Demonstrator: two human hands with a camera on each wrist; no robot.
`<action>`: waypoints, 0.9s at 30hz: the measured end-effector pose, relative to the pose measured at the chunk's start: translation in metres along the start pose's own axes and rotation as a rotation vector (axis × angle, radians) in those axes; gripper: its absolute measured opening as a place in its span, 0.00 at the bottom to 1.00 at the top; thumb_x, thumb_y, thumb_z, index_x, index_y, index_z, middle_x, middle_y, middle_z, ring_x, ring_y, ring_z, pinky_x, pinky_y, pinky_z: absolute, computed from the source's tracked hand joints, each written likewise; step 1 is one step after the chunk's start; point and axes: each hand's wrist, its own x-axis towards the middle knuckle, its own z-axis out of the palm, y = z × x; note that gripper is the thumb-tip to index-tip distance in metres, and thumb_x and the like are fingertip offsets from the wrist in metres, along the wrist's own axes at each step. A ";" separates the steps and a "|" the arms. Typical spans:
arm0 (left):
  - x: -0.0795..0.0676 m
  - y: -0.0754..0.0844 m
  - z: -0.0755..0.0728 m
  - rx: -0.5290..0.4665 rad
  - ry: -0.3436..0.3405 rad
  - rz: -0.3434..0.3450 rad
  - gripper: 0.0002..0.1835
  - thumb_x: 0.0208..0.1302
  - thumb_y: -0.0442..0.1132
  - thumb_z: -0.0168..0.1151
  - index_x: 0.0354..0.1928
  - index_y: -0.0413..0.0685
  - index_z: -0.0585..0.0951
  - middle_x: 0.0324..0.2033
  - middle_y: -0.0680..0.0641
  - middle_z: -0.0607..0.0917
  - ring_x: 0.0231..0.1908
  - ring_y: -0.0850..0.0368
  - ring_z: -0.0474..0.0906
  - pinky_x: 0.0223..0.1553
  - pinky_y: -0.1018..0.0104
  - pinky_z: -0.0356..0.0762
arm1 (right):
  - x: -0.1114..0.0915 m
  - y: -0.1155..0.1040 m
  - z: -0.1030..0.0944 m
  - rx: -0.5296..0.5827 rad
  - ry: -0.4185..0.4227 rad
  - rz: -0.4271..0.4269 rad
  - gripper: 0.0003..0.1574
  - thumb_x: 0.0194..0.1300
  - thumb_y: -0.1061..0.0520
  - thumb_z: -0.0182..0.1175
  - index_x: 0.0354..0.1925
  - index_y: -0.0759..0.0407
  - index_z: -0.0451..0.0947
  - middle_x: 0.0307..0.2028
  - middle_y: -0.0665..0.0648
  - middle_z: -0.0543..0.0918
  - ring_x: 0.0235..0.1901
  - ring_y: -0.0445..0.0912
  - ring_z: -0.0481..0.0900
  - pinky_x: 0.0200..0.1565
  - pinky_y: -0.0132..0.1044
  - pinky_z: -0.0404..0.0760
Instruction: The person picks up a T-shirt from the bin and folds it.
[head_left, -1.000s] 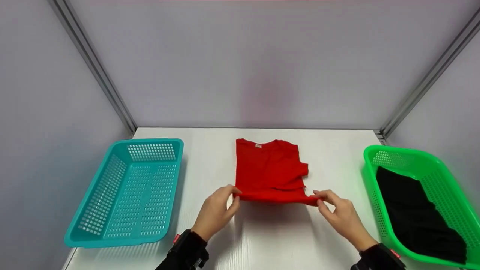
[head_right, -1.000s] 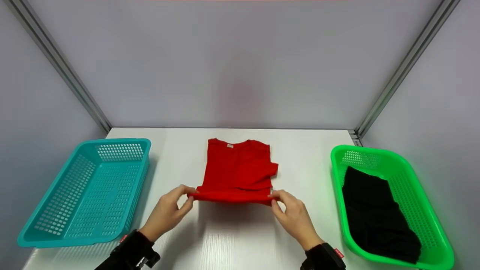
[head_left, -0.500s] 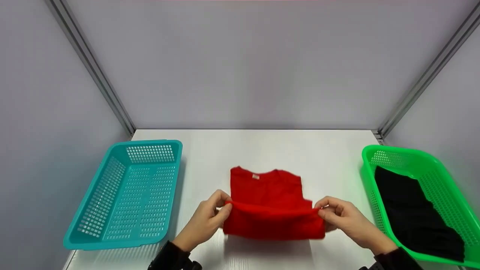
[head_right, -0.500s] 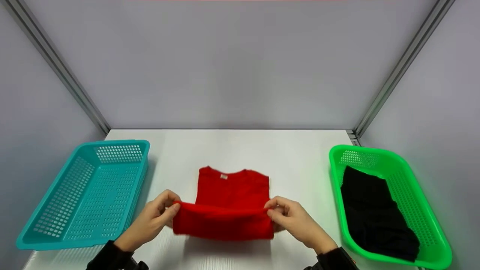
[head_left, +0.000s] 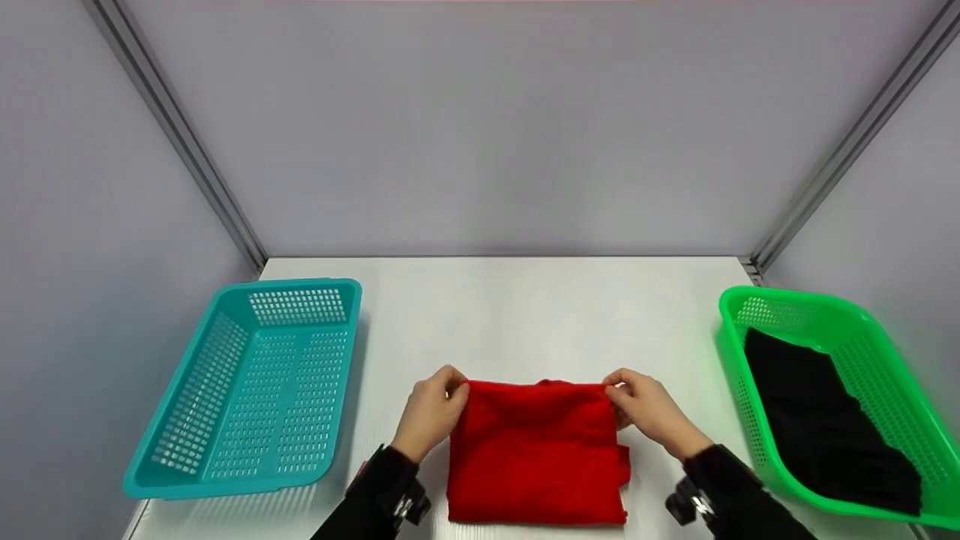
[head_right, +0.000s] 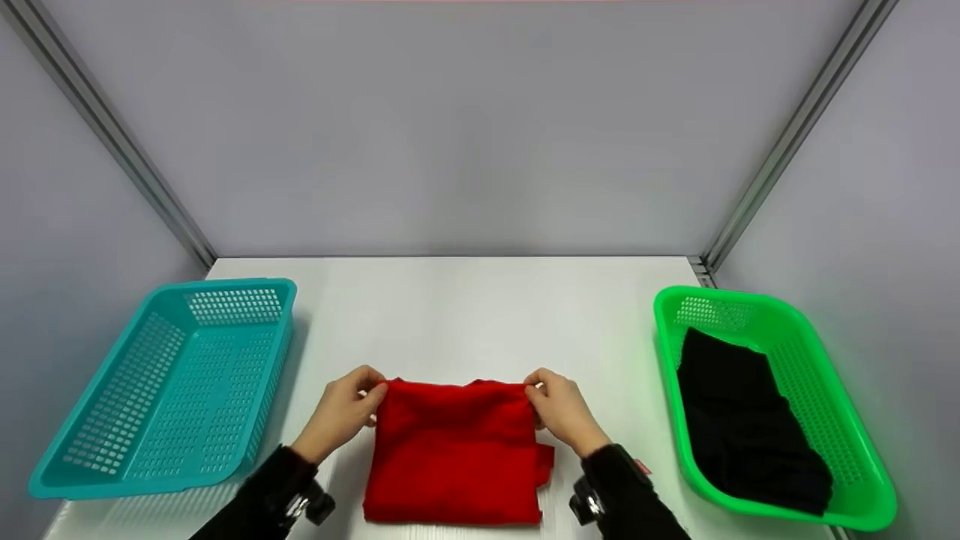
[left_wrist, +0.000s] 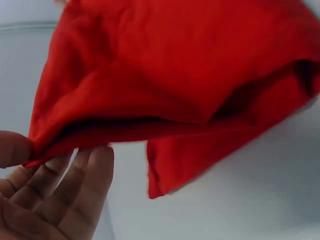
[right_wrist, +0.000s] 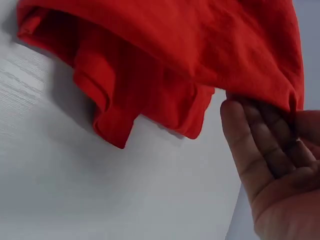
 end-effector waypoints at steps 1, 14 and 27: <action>0.003 -0.004 0.004 0.045 0.015 -0.010 0.02 0.71 0.34 0.62 0.39 0.44 0.82 0.27 0.51 0.83 0.25 0.60 0.75 0.31 0.63 0.76 | 0.005 0.002 0.004 -0.048 0.036 0.004 0.08 0.77 0.64 0.54 0.48 0.68 0.77 0.28 0.56 0.82 0.27 0.49 0.82 0.33 0.43 0.86; 0.018 -0.034 0.042 0.225 -0.082 -0.291 0.19 0.72 0.44 0.66 0.59 0.42 0.80 0.54 0.37 0.78 0.52 0.37 0.78 0.52 0.42 0.80 | 0.029 0.036 0.041 -0.485 0.205 -0.018 0.23 0.75 0.57 0.62 0.59 0.74 0.76 0.45 0.67 0.83 0.46 0.61 0.81 0.54 0.57 0.81; 0.016 -0.044 0.056 0.431 0.060 -0.055 0.13 0.61 0.23 0.65 0.30 0.45 0.71 0.28 0.46 0.75 0.32 0.43 0.75 0.31 0.51 0.78 | 0.033 0.044 0.049 -0.643 0.334 -0.048 0.08 0.73 0.62 0.62 0.35 0.65 0.80 0.31 0.63 0.80 0.37 0.64 0.81 0.41 0.59 0.79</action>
